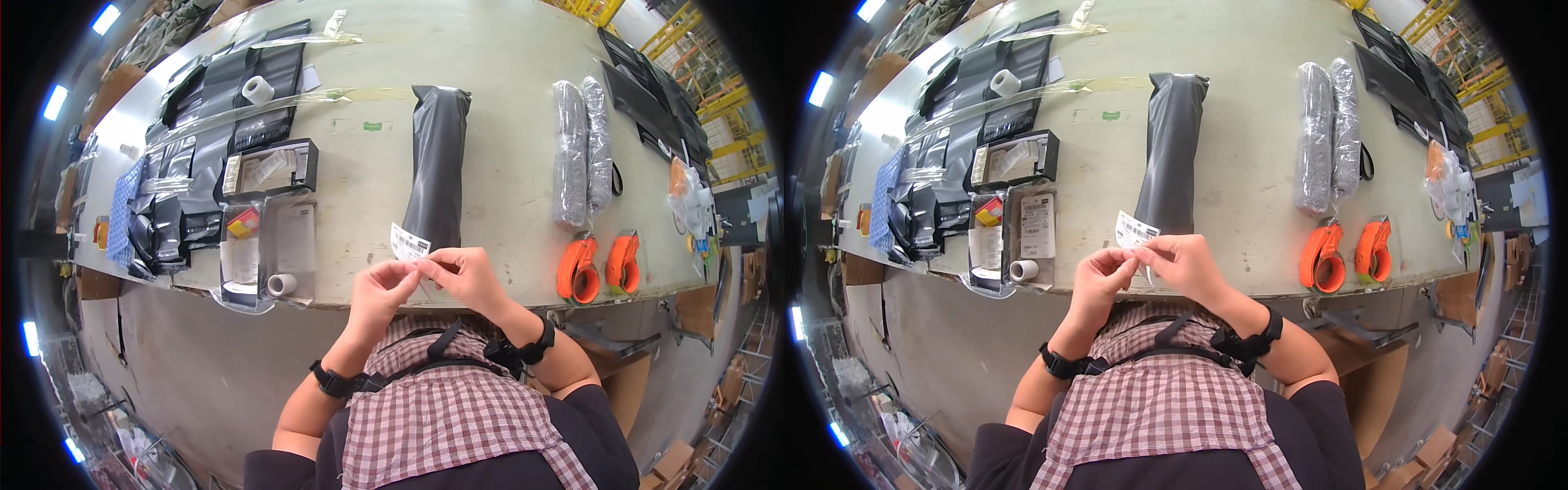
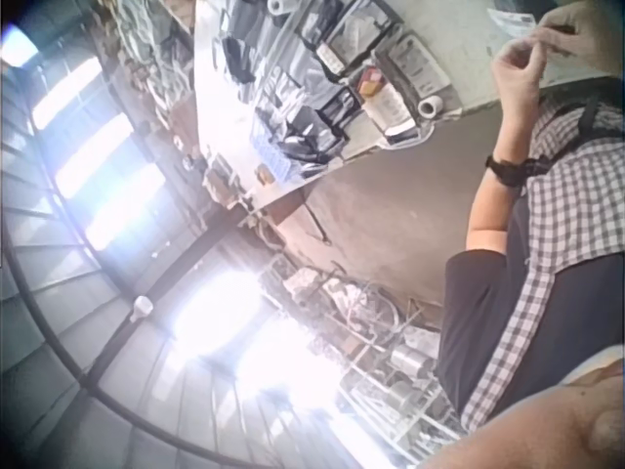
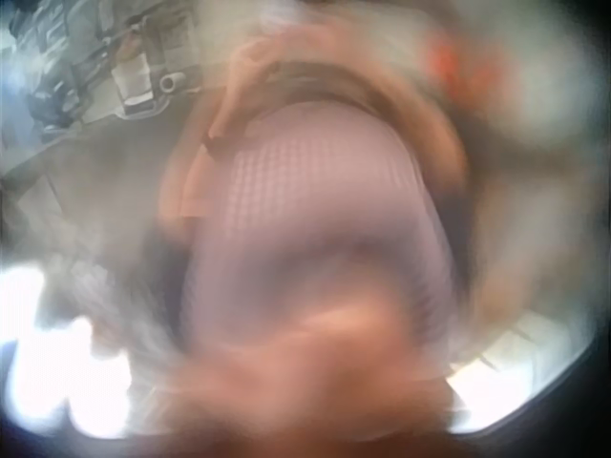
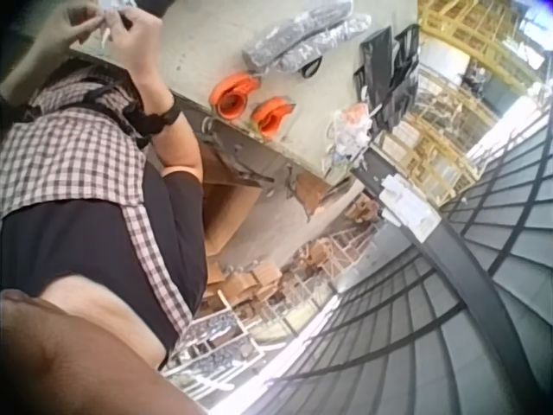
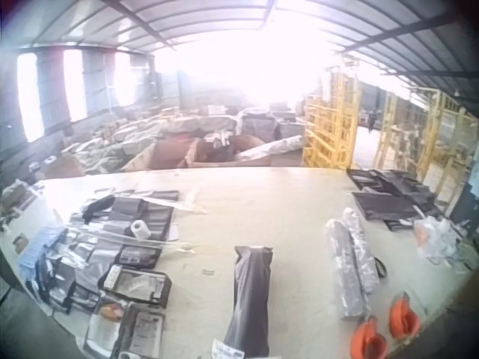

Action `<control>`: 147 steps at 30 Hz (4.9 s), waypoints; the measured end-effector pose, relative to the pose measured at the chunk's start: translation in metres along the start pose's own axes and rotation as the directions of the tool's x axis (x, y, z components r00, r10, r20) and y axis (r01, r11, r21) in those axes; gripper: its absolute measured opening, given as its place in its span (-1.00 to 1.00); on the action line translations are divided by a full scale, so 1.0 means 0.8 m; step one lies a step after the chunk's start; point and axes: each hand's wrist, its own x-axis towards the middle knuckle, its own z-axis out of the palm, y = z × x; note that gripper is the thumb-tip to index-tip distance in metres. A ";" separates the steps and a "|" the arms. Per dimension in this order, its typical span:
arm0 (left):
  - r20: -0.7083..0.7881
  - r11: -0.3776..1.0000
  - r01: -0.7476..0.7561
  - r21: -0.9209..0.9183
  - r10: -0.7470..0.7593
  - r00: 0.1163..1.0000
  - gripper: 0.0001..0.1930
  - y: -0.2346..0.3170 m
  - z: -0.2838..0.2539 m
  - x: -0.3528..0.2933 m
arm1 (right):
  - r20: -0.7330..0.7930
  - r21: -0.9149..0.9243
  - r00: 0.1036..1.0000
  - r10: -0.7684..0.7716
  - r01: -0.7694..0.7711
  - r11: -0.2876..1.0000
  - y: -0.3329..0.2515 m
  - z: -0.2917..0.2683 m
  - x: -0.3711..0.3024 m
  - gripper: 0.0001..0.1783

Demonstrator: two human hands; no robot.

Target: The person places foam-wrapped components into plastic bags, applies adhesive shipping labels to each bag, and uses a handheld tape dispenser to seal the packages before setting them aside.

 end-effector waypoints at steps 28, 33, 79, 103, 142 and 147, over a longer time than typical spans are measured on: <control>0.189 -0.255 -0.070 0.964 0.479 0.857 -0.45 -0.031 0.100 0.200 | -0.011 -0.905 0.990 -0.138 0.049 0.424 0.099 -0.102 0.033 -0.62; 0.194 -0.042 -0.197 0.980 0.458 0.867 -0.48 -0.073 0.046 0.132 | -0.518 -0.846 0.832 -0.198 -0.464 0.261 0.046 -0.194 -0.127 -0.67; 0.202 0.773 0.471 -0.425 -0.426 0.882 -0.43 -0.140 -0.085 -0.060 | 0.099 -0.698 0.984 0.152 -0.040 0.715 0.017 0.013 -0.154 -0.44; -0.046 0.914 0.382 -0.134 -0.391 0.919 -0.52 -0.143 -0.074 -0.059 | -0.193 -0.890 0.950 0.245 -0.275 0.364 0.124 -0.025 -0.149 -0.41; 0.199 0.883 0.245 0.401 -0.345 0.917 -0.73 -0.013 -0.064 0.042 | -0.267 -0.874 0.801 -0.536 0.033 0.485 -0.020 -0.298 0.206 -0.47; 0.142 0.389 -0.315 0.866 0.413 0.899 -0.87 0.138 -0.172 0.074 | -0.543 -0.839 0.819 -0.186 -0.540 0.072 0.118 -0.318 0.096 -0.14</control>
